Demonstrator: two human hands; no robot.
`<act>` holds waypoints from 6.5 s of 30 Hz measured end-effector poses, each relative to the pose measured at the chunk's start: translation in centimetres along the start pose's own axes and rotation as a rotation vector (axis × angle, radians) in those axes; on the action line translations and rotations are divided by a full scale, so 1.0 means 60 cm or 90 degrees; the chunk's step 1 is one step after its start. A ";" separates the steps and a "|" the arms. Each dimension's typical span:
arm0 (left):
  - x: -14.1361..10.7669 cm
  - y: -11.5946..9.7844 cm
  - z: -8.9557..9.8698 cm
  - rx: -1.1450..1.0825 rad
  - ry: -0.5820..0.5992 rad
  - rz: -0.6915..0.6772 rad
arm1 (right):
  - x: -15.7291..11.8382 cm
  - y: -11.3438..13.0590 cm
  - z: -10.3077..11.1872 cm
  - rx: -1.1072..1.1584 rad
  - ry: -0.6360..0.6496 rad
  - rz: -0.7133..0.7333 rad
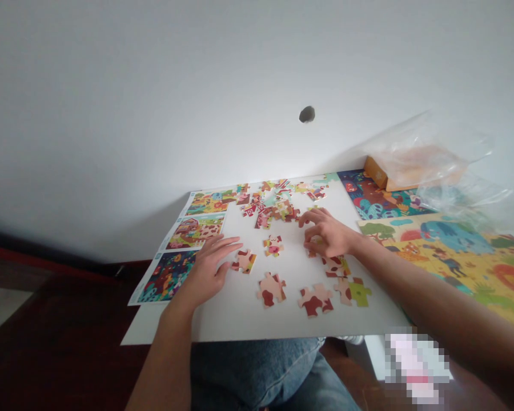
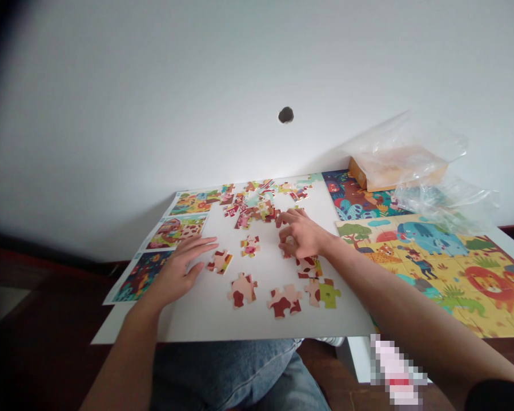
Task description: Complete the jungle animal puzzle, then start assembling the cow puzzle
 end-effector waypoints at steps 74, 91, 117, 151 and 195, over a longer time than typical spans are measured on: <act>0.020 -0.055 -0.040 -0.123 0.051 -0.035 | 0.014 0.042 -0.014 0.002 0.131 0.032; 0.043 -0.117 -0.085 -0.019 0.103 -0.054 | 0.002 0.056 -0.026 0.047 0.182 0.038; 0.020 -0.086 -0.037 -0.042 0.151 -0.061 | 0.005 0.004 -0.009 -0.065 0.011 -0.110; 0.034 -0.152 -0.071 -0.033 0.142 -0.106 | 0.003 -0.005 -0.007 -0.099 0.034 -0.226; 0.031 -0.143 -0.064 -0.074 0.098 -0.124 | 0.009 0.014 -0.012 -0.041 0.044 -0.145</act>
Point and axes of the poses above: each hand's wrist, its own x-axis towards the middle knuckle, its own z-axis out of the back of the hand, y = z × x, the point moved 4 cm from there along x, towards the middle knuckle, and after that the axes turned 8 degrees about y, right-handed, at the moved point
